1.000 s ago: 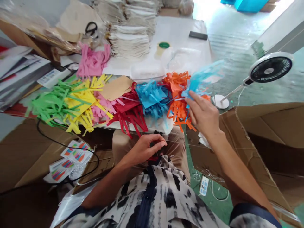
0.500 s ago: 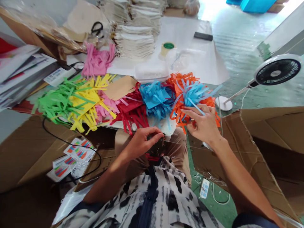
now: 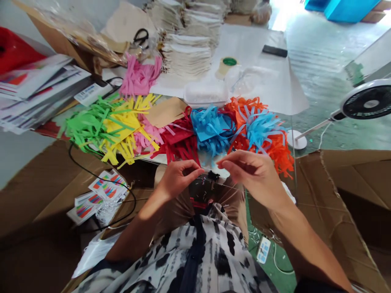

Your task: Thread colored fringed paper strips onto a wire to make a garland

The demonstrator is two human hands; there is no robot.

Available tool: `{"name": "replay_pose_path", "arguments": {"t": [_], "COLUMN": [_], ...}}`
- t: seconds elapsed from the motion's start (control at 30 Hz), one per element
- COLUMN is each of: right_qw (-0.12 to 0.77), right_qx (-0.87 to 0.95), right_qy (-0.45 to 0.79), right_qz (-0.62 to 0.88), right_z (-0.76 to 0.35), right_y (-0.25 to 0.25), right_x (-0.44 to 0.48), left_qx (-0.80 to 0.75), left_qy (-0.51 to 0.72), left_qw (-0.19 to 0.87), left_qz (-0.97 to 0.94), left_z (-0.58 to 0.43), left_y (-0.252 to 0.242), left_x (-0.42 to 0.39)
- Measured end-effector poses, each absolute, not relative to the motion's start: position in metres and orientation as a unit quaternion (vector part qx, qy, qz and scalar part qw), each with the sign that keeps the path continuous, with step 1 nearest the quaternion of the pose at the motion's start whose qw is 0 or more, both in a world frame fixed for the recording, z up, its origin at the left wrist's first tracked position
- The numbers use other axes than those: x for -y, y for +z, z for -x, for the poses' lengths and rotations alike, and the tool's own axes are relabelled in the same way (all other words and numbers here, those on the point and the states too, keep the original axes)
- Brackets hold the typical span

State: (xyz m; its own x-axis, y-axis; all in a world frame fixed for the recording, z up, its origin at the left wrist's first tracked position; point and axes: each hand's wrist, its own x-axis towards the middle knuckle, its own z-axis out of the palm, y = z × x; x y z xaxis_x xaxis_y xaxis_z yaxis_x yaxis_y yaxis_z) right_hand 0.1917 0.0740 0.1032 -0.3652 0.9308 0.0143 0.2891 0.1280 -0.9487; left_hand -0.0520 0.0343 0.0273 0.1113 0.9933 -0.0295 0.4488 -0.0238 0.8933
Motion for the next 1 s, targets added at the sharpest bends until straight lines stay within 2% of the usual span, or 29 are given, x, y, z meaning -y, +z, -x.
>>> {"name": "replay_pose_path", "arguments": {"t": [0.13,0.23,0.33,0.47,0.53,0.67,0.73,0.8,0.9,1.0], "right_qw": [0.364,0.299,0.206,0.194,0.198,0.208,0.238,0.287,0.341,0.322], "right_qx": [0.773,0.790,0.785,0.776,0.780,0.793,0.815,0.854,0.857,0.773], "right_qy": [0.207,0.026,-0.029,-0.064,-0.077,-0.081,-0.053,0.037,0.311,0.544], "right_qz": [0.476,0.535,0.584,0.597,0.588,0.567,0.525,0.433,0.230,0.054], "right_z": [-0.167,-0.154,-0.143,-0.133,-0.130,-0.120,-0.109,-0.097,-0.087,-0.096], "right_y": [0.107,0.082,0.055,0.044,0.048,0.060,0.068,0.081,0.112,0.146], "right_x": [-0.102,-0.163,-0.215,-0.234,-0.232,-0.223,-0.211,-0.186,-0.126,-0.063], "left_qx": [-0.584,-0.595,-0.601,-0.623,-0.649,-0.685,-0.683,-0.677,-0.663,-0.640], "left_qy": [0.369,0.374,0.375,0.391,0.404,0.397,0.375,0.370,0.416,0.466], "left_qw": [0.380,0.362,0.352,0.335,0.279,0.084,0.017,-0.005,0.010,0.040], "left_qz": [-0.615,-0.613,-0.612,-0.589,-0.581,-0.605,-0.626,-0.636,-0.622,-0.609], "left_z": [0.060,0.063,0.067,0.079,0.089,0.107,0.112,0.115,0.117,0.120], "left_y": [0.026,0.026,0.026,0.024,0.023,0.018,0.012,0.006,-0.001,-0.003], "left_x": [-0.034,-0.032,-0.027,-0.023,-0.027,-0.045,-0.057,-0.066,-0.073,-0.072]}}
